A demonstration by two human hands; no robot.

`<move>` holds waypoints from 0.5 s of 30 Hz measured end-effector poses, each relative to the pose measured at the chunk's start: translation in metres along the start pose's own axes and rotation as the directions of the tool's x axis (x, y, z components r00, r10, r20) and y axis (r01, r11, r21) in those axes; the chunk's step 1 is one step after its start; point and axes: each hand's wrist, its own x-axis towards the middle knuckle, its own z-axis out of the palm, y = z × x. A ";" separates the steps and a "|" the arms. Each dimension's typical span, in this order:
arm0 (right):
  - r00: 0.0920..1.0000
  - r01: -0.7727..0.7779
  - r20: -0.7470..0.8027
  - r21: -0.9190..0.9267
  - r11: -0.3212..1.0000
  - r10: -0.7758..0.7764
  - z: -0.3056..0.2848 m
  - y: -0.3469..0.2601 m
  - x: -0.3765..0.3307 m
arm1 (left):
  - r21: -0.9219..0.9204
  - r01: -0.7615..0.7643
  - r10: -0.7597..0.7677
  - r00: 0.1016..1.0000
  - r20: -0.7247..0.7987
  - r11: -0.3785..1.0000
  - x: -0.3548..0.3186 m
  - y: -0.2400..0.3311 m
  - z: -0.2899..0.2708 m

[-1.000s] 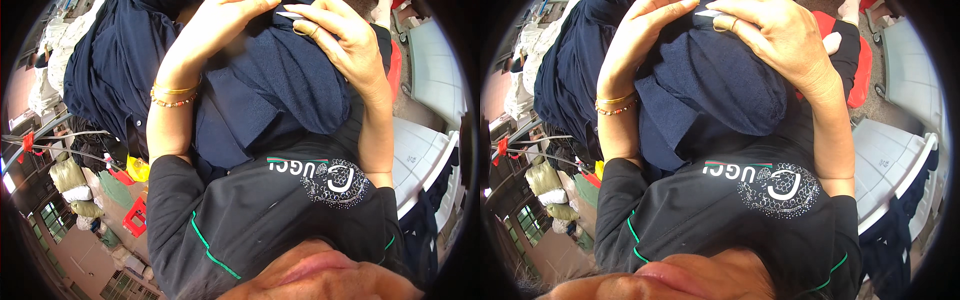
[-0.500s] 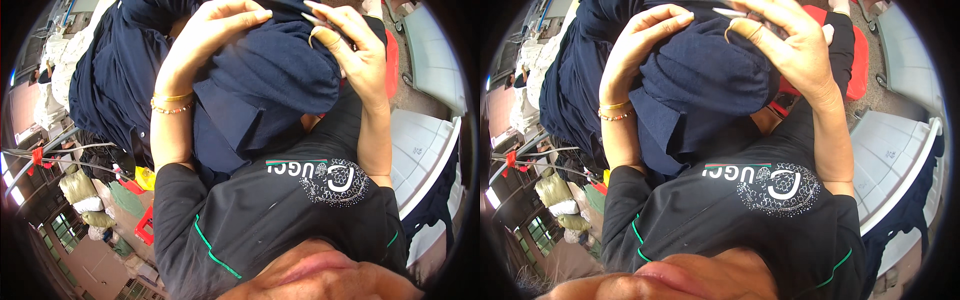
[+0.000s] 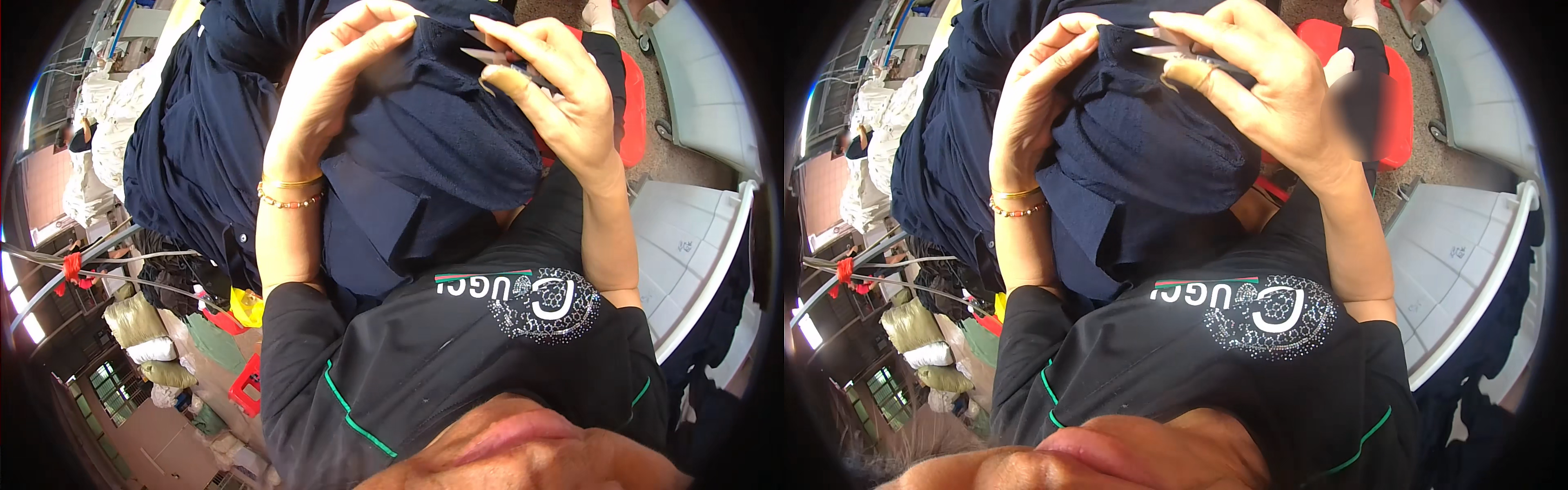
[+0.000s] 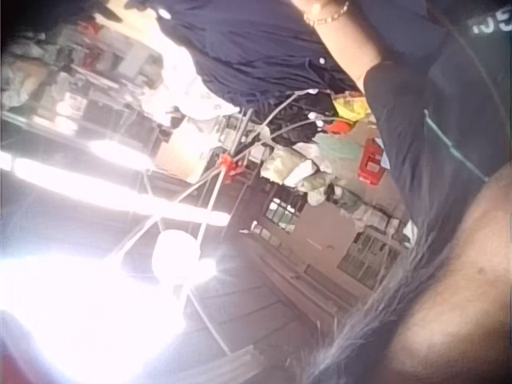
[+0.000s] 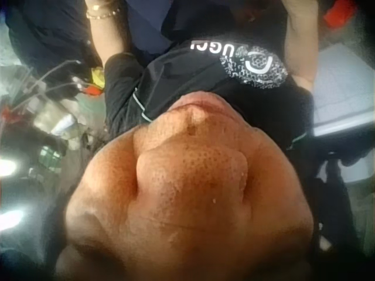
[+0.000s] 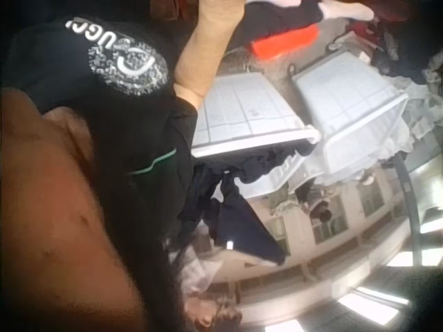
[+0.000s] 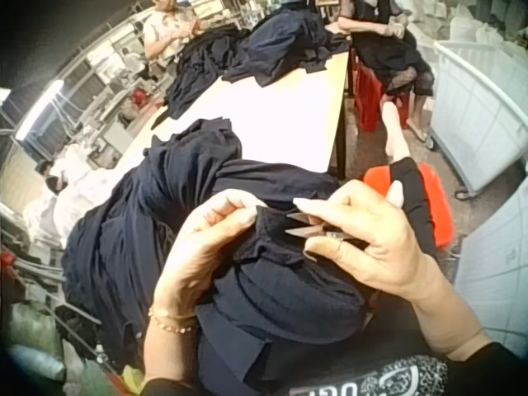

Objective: Trimming loose threads from navy blue shirts using small thread snips.

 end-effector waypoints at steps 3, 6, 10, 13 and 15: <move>0.998 -0.062 -0.025 0.012 0.998 0.062 0.003 -0.012 0.012 | 0.031 0.003 -0.003 1.000 0.011 1.000 0.000 0.000 0.003; 0.992 -0.121 -0.027 -0.009 0.993 0.121 0.006 -0.019 0.018 | 0.039 0.018 -0.018 1.000 0.011 0.999 -0.001 0.001 0.003; 0.996 -0.095 -0.014 -0.113 0.989 0.094 0.005 -0.020 0.019 | -0.194 -0.391 0.435 0.838 0.330 0.900 0.017 -0.003 0.013; 0.999 -0.038 0.013 -0.204 0.978 0.041 0.005 -0.020 0.019 | -0.096 0.137 -0.147 0.984 -0.098 0.986 0.003 0.005 0.015; 0.998 -0.056 0.014 -0.209 0.976 0.060 0.012 -0.009 0.009 | -0.195 -0.330 0.381 0.852 0.360 0.924 0.019 -0.010 0.003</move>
